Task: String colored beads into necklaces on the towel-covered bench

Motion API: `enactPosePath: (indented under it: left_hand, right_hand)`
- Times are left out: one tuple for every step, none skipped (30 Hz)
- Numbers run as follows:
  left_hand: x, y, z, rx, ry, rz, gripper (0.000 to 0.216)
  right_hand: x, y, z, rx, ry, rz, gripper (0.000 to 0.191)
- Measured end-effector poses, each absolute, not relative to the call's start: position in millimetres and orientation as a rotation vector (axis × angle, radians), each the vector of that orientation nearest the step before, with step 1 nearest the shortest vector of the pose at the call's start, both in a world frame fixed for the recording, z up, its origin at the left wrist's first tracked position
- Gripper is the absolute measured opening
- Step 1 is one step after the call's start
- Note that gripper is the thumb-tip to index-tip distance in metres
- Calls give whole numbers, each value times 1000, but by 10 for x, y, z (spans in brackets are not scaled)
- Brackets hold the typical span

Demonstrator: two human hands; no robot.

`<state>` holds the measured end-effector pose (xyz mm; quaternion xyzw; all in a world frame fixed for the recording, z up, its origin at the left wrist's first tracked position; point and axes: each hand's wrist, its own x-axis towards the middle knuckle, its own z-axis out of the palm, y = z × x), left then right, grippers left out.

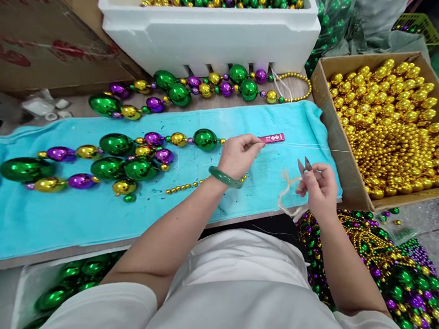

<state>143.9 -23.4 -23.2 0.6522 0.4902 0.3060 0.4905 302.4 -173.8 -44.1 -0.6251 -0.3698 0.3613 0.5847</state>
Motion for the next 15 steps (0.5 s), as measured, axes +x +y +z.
enactPosePath:
  left_hand:
    - [1392, -207, -223, 1587, 1222, 788, 16]
    - [1333, -182, -207, 1575, 1255, 831, 15]
    - [1264, -161, -186, 1545, 1284, 872, 14]
    - [1190, -146, -163, 1507, 1308, 907, 13]
    - [1116, -136, -137, 1464, 1319, 944, 12]
    - [1044, -134, -108, 1417, 1305, 978, 11]
    - [980, -137, -76, 1357, 1261, 1016, 10]
    - [925, -148, -38, 1283, 1199, 1050, 10]
    - [880, -163, 7, 1205, 1127, 1066, 12]
    - [842, -181, 59, 1133, 1054, 1066, 14]
    - [808, -200, 119, 1083, 980, 1058, 15]
    - [776, -214, 182, 1057, 911, 1050, 16]
    - [741, -221, 244, 1054, 857, 1046, 16]
    - [699, -217, 300, 1085, 840, 1039, 15]
    - [649, -201, 344, 1134, 855, 1029, 12]
  right_hand:
    - [3028, -1723, -423, -1436, -830, 851, 25]
    - [3039, -1712, -407, -1422, -812, 854, 27]
    - [3059, -1708, -394, -1412, -803, 851, 27]
    - [3088, -1707, -386, -1406, -801, 841, 25]
    - [3125, -1709, -379, -1409, -803, 819, 21]
    - [3172, -1711, -375, -1427, -804, 765, 19]
    - [3228, -1708, -370, -1462, -807, 686, 18]
    - [3291, -1701, -364, -1516, -812, 585, 21]
    - [3361, -1686, -356, -1585, -819, 475, 26]
    - [3434, -1664, -344, -1668, -830, 373, 34]
    - [3509, -1636, -327, -1760, -847, 296, 42]
    - [3582, -1603, -306, -1859, -873, 253, 49]
    - [3652, -1567, -281, -1959, -907, 237, 52]
    - [3716, -1531, -253, -2053, -944, 234, 50]
    - [3774, -1498, -223, -2141, -987, 239, 45]
